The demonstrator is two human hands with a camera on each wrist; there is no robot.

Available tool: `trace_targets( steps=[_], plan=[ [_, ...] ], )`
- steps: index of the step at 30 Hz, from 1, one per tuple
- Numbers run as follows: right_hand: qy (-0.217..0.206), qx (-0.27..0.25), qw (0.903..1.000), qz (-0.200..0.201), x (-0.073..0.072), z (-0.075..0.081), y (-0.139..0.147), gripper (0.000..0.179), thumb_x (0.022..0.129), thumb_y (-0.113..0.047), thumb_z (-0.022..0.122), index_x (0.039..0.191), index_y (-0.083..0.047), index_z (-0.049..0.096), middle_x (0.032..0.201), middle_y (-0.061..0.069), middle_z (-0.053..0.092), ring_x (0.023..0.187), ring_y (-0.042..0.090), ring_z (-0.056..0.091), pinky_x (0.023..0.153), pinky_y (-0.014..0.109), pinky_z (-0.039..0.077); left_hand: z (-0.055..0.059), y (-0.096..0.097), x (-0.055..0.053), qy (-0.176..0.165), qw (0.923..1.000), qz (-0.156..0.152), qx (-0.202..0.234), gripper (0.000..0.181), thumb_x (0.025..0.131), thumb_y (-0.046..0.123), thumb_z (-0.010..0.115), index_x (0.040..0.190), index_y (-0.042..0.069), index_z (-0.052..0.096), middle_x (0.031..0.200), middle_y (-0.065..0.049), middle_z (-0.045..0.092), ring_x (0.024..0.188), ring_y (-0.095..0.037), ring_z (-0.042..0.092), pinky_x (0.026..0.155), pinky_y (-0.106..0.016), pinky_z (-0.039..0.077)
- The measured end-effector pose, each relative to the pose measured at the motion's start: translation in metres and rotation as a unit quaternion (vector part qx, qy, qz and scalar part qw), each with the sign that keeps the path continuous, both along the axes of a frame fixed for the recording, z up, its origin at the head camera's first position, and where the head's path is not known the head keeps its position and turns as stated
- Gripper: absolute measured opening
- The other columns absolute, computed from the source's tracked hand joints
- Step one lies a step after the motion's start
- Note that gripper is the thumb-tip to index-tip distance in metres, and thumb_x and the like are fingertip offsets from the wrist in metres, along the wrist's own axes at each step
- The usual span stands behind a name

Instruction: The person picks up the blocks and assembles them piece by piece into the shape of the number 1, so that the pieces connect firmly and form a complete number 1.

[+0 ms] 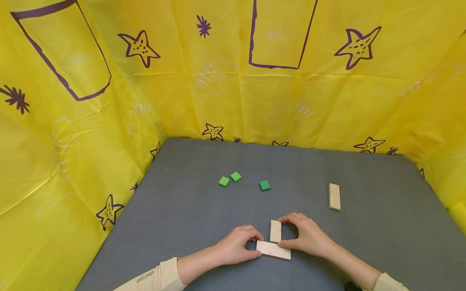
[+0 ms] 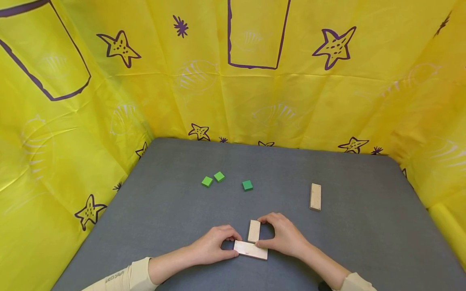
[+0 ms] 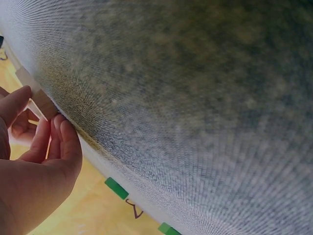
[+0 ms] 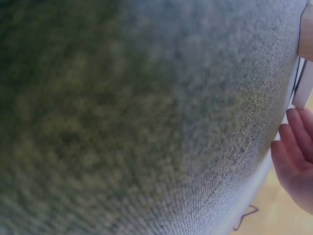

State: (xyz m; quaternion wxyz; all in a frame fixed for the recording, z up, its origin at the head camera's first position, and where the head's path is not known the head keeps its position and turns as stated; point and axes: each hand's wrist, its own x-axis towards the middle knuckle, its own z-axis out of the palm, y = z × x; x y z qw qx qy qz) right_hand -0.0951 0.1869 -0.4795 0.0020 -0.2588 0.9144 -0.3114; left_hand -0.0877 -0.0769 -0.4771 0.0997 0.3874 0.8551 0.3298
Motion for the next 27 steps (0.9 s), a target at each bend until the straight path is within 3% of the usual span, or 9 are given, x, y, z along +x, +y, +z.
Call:
trace_targets(
  steps=[27],
  plan=[
    [-0.007,0.006,0.9999,0.013,0.0015,-0.0010,-0.0018,0.053,0.075,-0.046,0.081,0.115,-0.015,0.065,0.112,-0.008,0.061,0.107,0.017,0.055,0.090,0.042,0.047,0.0007,0.0008,0.0001,0.001,1.0000,0.001,-0.004,0.023,0.084,0.018,0.077,0.104,0.013,0.068,0.096,0.009,0.060,0.087,0.000,0.053,0.077,-0.012,0.043]
  ],
)
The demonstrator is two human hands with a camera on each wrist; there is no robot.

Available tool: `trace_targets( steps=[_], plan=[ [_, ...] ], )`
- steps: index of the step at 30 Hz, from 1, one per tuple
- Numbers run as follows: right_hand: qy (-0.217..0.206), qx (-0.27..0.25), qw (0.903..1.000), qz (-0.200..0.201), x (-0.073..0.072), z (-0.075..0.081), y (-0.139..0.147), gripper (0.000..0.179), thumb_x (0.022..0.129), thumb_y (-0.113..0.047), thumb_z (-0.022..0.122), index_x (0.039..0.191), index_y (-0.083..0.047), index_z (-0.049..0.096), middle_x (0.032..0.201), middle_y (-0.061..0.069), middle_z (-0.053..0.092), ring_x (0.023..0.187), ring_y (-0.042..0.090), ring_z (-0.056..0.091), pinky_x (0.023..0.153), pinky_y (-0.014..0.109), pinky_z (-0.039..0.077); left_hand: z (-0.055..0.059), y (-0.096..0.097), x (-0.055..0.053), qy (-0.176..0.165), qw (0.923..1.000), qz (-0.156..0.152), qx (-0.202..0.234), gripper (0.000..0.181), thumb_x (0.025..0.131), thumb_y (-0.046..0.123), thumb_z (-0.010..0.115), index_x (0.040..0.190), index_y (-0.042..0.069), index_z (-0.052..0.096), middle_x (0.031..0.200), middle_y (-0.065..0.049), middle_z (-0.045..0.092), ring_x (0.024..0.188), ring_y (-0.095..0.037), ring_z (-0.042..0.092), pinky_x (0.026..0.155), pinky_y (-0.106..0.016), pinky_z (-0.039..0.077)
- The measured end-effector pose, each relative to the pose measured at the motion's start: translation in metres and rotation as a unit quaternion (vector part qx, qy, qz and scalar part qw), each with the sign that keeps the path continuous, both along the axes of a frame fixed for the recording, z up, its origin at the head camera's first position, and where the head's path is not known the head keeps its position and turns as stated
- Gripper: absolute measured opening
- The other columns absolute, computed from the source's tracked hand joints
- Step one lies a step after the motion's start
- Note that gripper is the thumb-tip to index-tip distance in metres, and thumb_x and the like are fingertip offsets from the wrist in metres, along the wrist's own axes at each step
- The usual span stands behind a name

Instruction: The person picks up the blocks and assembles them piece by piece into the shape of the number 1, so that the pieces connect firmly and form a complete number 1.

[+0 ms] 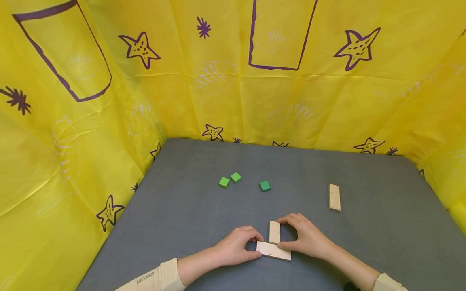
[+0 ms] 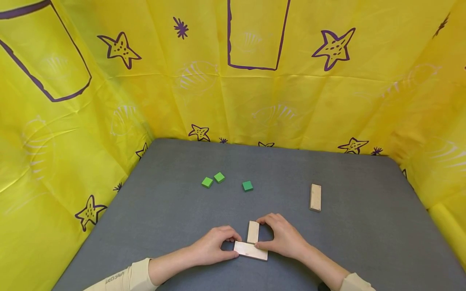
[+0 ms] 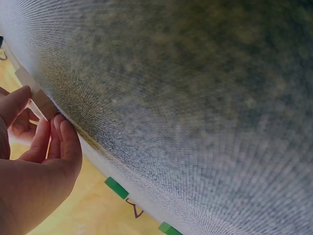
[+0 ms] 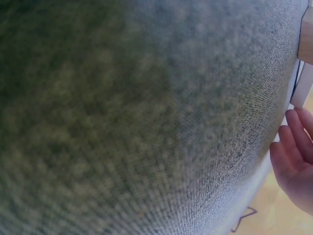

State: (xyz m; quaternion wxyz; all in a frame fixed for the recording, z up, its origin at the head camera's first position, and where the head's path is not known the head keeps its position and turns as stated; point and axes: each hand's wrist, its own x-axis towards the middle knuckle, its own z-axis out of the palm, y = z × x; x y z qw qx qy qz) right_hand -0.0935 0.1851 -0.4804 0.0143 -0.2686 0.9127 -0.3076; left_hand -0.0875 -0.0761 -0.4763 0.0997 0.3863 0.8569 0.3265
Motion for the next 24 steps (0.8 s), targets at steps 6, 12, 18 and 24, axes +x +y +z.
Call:
trace_targets(
  steps=[6,12,18,24],
  plan=[
    [-0.003,-0.004,1.0000,0.005,-0.0003,-0.0004,0.0010,0.052,0.076,-0.046,0.081,0.116,-0.016,0.065,0.113,-0.009,0.060,0.107,0.016,0.054,0.090,0.041,0.047,-0.0003,-0.0002,0.0003,-0.001,1.0000,0.001,0.001,0.023,0.084,0.018,0.077,0.104,0.013,0.068,0.096,0.008,0.060,0.087,0.000,0.053,0.077,-0.012,0.042],
    [-0.001,-0.005,0.9999,0.008,-0.0006,-0.0003,0.0015,0.052,0.077,-0.046,0.081,0.116,-0.016,0.065,0.114,-0.009,0.060,0.107,0.016,0.054,0.090,0.041,0.047,-0.0013,-0.0004,0.0000,0.007,1.0000,0.000,0.003,0.023,0.083,0.018,0.078,0.104,0.013,0.068,0.096,0.007,0.061,0.087,-0.001,0.054,0.077,-0.011,0.042],
    [0.007,-0.008,0.9999,0.010,-0.0007,-0.0008,0.0018,0.051,0.077,-0.044,0.081,0.116,-0.016,0.065,0.114,-0.010,0.060,0.107,0.015,0.054,0.090,0.041,0.047,-0.0008,-0.0006,0.0001,0.007,1.0000,0.000,0.005,0.023,0.083,0.018,0.078,0.103,0.013,0.068,0.095,0.008,0.061,0.086,-0.001,0.054,0.077,-0.011,0.042],
    [0.008,-0.009,0.9998,0.016,-0.0009,-0.0014,0.0025,0.050,0.078,-0.043,0.080,0.118,-0.016,0.064,0.115,-0.010,0.060,0.108,0.016,0.054,0.090,0.041,0.047,0.0000,-0.0008,0.0001,0.003,1.0000,0.000,0.003,0.023,0.083,0.018,0.077,0.103,0.013,0.068,0.095,0.008,0.061,0.086,-0.001,0.054,0.077,-0.011,0.042]
  ],
)
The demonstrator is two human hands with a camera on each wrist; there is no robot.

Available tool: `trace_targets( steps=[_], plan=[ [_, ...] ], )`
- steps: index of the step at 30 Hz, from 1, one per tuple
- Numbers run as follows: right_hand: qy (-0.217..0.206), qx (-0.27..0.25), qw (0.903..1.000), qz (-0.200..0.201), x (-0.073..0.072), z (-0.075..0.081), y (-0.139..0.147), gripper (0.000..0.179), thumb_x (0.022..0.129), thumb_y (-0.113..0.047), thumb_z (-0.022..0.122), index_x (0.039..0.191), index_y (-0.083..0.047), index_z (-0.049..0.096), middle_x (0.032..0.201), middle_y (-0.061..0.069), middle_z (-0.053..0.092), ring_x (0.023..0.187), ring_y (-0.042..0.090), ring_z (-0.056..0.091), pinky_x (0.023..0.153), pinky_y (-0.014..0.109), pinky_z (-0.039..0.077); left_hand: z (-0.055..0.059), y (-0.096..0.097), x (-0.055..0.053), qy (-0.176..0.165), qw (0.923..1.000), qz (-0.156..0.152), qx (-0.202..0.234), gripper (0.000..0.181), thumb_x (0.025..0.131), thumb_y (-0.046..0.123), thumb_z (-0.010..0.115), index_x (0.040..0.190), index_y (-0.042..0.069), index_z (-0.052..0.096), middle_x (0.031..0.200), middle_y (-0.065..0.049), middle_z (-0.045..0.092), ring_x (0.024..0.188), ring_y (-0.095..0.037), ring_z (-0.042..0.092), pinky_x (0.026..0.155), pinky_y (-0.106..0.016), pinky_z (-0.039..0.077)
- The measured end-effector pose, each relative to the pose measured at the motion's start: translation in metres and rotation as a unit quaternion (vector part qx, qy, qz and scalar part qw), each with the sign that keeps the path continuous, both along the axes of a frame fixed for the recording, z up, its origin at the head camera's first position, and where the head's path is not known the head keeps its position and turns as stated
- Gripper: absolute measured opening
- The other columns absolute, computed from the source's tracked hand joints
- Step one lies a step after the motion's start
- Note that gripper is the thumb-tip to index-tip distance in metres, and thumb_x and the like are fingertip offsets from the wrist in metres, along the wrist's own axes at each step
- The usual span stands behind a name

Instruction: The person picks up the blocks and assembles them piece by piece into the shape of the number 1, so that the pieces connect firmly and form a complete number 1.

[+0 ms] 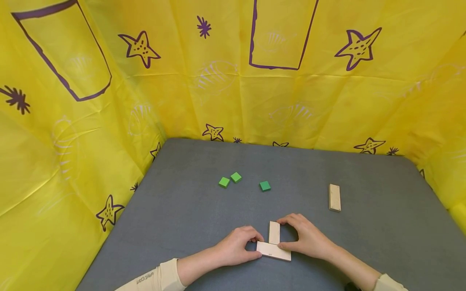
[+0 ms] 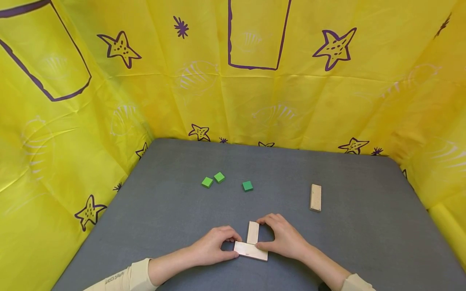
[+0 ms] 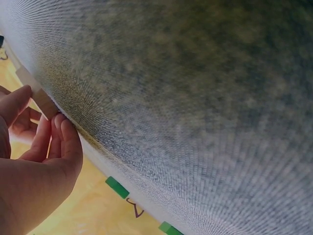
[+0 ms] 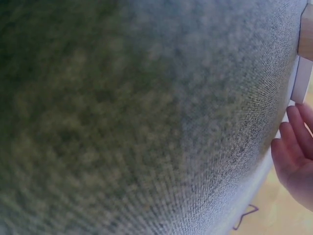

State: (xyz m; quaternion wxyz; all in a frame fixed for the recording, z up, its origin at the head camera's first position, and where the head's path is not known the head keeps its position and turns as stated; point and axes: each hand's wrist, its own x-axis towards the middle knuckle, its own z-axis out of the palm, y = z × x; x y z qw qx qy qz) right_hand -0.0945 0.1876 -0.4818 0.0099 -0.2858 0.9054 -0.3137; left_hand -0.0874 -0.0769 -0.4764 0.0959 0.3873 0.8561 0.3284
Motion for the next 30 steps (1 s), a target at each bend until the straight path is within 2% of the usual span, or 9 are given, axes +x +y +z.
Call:
trace_targets(
  steps=[10,17,30],
  plan=[
    [-0.009,-0.002,1.0000,0.000,0.000,0.004,0.000,0.052,0.080,-0.042,0.079,0.120,-0.013,0.063,0.115,-0.007,0.061,0.107,0.016,0.054,0.090,0.042,0.047,0.001,0.000,-0.001,-0.003,1.0000,0.003,-0.005,0.023,0.084,0.019,0.077,0.104,0.013,0.068,0.095,0.009,0.060,0.086,0.000,0.054,0.077,-0.012,0.042],
    [0.015,-0.021,0.9997,0.000,-0.004,0.002,0.003,0.049,0.079,-0.038,0.081,0.117,-0.013,0.064,0.110,-0.007,0.063,0.102,0.014,0.056,0.087,0.039,0.048,0.000,0.001,0.000,0.004,1.0000,0.004,-0.001,0.023,0.083,0.019,0.078,0.103,0.013,0.068,0.095,0.008,0.061,0.086,0.000,0.054,0.077,-0.011,0.042],
    [0.016,-0.030,0.9986,-0.041,-0.009,0.003,0.014,0.050,0.077,-0.035,0.083,0.117,-0.012,0.065,0.107,-0.007,0.065,0.103,0.015,0.059,0.088,0.041,0.048,-0.003,0.001,0.001,0.013,0.9999,0.007,0.008,0.022,0.082,0.017,0.078,0.101,0.014,0.068,0.094,0.008,0.061,0.086,0.001,0.054,0.077,-0.009,0.041]
  ],
)
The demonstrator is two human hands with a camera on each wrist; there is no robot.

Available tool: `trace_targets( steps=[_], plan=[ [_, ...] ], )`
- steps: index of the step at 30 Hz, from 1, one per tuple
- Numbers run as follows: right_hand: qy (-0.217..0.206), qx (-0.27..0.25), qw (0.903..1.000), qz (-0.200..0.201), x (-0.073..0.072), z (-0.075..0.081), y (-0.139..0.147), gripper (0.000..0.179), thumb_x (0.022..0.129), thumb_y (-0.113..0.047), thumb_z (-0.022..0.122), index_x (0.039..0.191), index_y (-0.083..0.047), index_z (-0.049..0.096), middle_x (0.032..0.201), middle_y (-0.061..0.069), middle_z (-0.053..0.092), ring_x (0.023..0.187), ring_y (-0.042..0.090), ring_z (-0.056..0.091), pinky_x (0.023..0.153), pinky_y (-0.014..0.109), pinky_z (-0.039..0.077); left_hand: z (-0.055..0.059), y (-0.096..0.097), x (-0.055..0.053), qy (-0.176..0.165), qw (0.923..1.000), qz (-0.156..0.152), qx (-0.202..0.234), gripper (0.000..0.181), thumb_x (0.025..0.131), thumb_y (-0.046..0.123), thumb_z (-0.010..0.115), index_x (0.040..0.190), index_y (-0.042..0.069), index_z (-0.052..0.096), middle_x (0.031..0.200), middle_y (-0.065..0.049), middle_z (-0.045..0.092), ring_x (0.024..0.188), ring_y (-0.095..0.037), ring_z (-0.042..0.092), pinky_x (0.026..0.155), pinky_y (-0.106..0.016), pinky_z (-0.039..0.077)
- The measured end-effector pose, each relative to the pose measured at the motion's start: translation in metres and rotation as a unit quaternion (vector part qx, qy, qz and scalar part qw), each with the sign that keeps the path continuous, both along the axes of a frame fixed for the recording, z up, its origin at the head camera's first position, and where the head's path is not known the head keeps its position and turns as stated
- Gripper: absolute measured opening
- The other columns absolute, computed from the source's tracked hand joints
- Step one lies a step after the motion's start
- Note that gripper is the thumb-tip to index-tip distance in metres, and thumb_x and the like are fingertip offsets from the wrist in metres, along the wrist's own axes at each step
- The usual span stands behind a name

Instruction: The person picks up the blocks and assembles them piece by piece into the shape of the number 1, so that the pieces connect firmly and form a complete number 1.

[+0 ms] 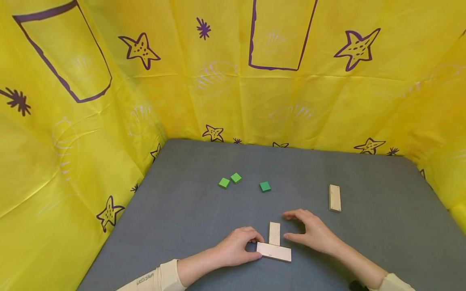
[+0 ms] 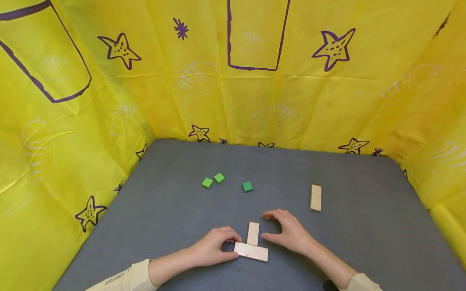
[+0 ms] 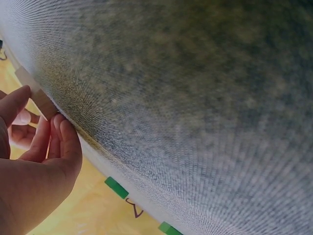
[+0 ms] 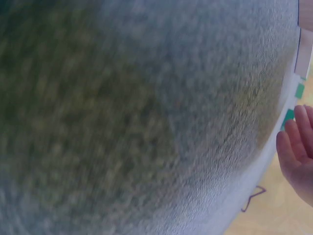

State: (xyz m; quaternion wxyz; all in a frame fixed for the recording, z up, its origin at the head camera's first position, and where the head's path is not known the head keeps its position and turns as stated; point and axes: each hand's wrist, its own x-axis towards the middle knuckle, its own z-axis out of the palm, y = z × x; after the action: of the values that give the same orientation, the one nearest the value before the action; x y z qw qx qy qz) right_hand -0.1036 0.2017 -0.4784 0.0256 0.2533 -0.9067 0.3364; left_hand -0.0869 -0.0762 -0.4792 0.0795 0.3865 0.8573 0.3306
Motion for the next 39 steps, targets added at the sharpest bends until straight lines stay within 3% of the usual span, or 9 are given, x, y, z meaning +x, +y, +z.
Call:
trace_targets(
  steps=[29,39],
  plan=[
    [0.011,-0.036,0.9979,-0.052,-0.015,0.002,0.030,0.052,0.076,-0.024,0.085,0.120,-0.004,0.064,0.111,0.003,0.067,0.101,0.022,0.063,0.086,0.038,0.051,0.004,0.000,0.003,-0.022,0.9997,0.005,-0.001,0.022,0.082,0.015,0.078,0.101,0.013,0.069,0.095,0.009,0.061,0.087,-0.001,0.054,0.078,-0.012,0.042],
    [-0.009,-0.051,0.9952,-0.082,-0.020,0.001,0.041,0.051,0.077,-0.022,0.084,0.120,-0.004,0.063,0.111,0.006,0.068,0.100,0.027,0.064,0.085,0.038,0.051,0.002,0.000,0.002,-0.026,0.9996,0.005,-0.001,0.022,0.082,0.016,0.078,0.101,0.013,0.069,0.096,0.009,0.061,0.087,0.000,0.054,0.078,-0.012,0.042]
  ],
)
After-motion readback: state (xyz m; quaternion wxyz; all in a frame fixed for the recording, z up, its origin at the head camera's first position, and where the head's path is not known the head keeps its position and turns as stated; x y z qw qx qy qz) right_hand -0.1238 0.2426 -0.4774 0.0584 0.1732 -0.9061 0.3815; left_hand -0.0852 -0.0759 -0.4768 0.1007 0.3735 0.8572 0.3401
